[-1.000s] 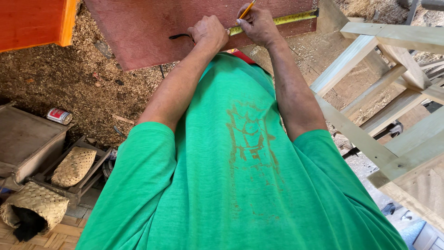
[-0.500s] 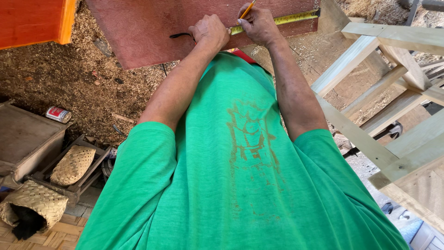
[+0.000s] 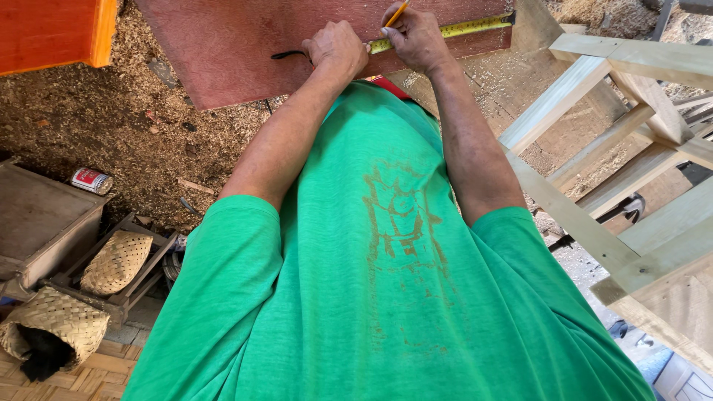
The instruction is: The person carries a plywood panel across the workshop and lays it on a work surface. They use a tape measure and pencil to mark measurement lines on the panel, then hold the panel steady and saw along the marked line with a hand saw.
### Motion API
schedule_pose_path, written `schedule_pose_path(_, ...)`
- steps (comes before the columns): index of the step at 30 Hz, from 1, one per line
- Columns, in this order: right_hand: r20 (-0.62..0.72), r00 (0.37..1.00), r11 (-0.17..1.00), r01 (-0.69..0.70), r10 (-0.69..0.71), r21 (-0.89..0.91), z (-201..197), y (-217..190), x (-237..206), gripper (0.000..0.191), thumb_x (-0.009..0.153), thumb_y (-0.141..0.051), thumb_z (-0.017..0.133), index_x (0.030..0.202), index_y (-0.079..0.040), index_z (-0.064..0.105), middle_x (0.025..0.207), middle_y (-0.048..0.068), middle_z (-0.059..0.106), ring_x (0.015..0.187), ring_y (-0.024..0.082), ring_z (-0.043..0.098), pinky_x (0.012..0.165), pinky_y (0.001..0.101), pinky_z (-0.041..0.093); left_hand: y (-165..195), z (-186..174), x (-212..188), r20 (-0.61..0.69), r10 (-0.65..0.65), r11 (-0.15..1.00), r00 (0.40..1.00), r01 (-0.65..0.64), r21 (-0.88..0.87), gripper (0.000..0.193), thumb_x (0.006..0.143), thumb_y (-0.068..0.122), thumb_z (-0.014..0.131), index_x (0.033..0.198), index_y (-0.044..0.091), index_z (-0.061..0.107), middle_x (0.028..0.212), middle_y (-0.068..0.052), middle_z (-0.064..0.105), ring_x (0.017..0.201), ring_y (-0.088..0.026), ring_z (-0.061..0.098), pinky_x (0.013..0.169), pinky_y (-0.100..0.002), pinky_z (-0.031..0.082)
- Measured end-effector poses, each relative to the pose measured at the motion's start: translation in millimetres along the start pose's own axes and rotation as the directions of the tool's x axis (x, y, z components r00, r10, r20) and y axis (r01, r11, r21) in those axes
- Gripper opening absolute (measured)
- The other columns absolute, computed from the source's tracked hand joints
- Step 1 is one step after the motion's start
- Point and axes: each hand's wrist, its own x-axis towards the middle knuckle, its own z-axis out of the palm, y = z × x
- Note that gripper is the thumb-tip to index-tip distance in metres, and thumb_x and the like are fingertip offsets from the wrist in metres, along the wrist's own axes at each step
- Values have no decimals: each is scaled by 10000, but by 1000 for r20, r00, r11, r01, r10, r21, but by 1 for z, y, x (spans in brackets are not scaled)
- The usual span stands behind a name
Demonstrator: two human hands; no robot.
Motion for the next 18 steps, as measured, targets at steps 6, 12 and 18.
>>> schedule_pose_path(6, 6, 1000, 1000, -20, 20, 4, -2, 2, -2, 53, 1029, -35, 722, 1040, -17, 673, 870, 52, 728, 801, 90, 692, 737, 272, 592, 2, 0, 1, 23, -15, 1000, 1000, 15, -4, 483, 849, 554, 760, 1112, 148, 749, 1150, -89, 729, 1106, -300, 691, 926, -516, 494)
schedule_pose_path(12, 37, 998, 998, -52, 51, 21, -1, 2, 1, 61, 1016, -27, 714, 1040, -12, 659, 860, 48, 719, 799, 84, 684, 719, 271, 583, 1, 0, 3, 21, -6, 1000, 1000, 6, -8, 472, 857, 546, 760, 1122, 156, 751, 1159, -89, 732, 1125, -297, 688, 940, -513, 491)
schedule_pose_path(18, 33, 998, 998, 57, -57, -22, 0, 10, 0, 86, 1000, -17, 739, 1046, -13, 667, 900, 83, 739, 842, 135, 722, 757, 288, 602, 0, 6, 7, 25, -5, 1000, 1000, 5, -3, 455, 855, 532, 761, 1123, 164, 749, 1169, -78, 731, 1127, -287, 688, 952, -517, 485)
